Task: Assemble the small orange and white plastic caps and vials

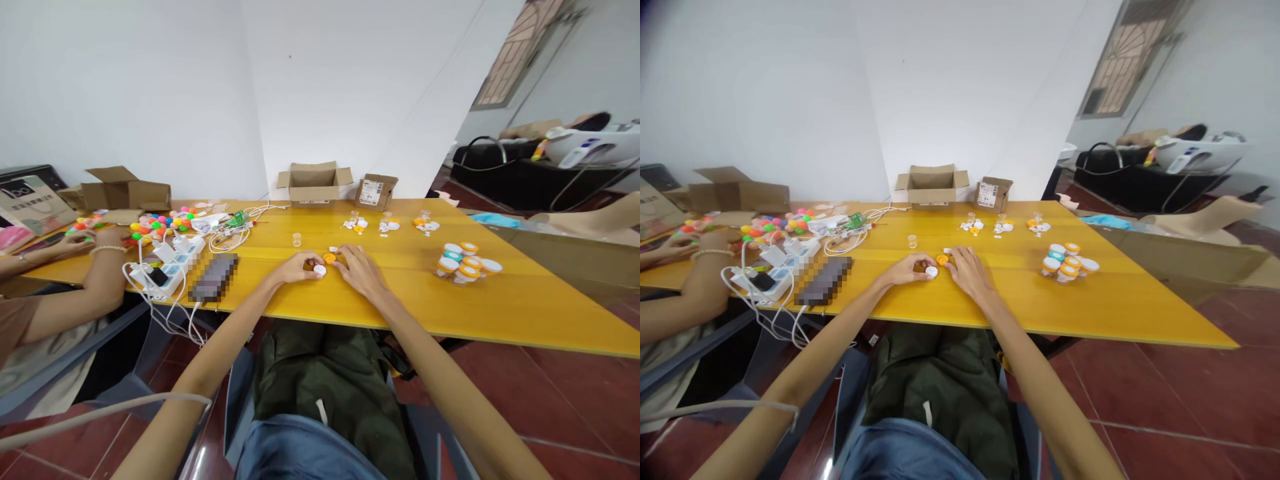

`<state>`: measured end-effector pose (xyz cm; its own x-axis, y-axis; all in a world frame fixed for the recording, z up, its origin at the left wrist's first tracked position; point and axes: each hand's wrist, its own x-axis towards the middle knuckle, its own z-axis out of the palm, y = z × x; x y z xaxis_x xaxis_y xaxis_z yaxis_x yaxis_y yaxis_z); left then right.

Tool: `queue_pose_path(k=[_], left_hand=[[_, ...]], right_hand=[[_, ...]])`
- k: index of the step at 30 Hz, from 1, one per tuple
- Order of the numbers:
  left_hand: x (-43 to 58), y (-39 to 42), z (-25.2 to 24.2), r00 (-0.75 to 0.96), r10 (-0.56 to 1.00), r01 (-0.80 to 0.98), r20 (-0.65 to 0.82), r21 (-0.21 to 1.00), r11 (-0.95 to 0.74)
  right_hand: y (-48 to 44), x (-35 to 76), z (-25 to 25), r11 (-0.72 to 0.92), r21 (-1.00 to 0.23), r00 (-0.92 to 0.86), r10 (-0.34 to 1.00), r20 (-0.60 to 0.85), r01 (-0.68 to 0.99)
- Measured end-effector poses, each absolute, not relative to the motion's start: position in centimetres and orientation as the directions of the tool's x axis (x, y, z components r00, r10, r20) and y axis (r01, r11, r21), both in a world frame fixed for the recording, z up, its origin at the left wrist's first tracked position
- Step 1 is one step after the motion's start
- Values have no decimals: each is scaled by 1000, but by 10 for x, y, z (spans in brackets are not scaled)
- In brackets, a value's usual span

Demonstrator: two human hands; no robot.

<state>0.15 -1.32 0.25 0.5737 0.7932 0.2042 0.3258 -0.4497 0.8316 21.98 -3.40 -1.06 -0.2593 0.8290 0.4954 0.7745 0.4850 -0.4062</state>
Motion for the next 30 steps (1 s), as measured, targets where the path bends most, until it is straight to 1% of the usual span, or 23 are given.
queue_pose_path(k=[5,7,10,13,16,19,25,30], left_hand=[[1,-13,0,565,800,311,202,846,-433],[1,-13,0,561,802,305,203,851,-428],[2,-14,0,549,810,305,207,853,-425],[3,-15,1,544,812,305,210,852,-425],[3,-16,1,546,811,294,212,858,-422],[3,-17,1,533,818,280,216,867,-412],[3,-19,1,521,829,268,203,883,-384],[4,-19,2,531,821,227,211,898,-377]], right_hand=[[-35,215,-4,537,-426,-335,821,463,728],[-34,213,-3,541,-467,-344,828,443,700],[-31,211,-3,501,-609,-284,861,421,616],[-28,211,-4,464,-751,-253,886,390,470],[-28,210,-6,445,-833,-278,889,364,330],[-30,206,-4,435,-854,-290,888,356,284],[-34,200,0,449,-835,-286,885,367,317],[-34,199,-3,461,-834,-293,878,379,301]])
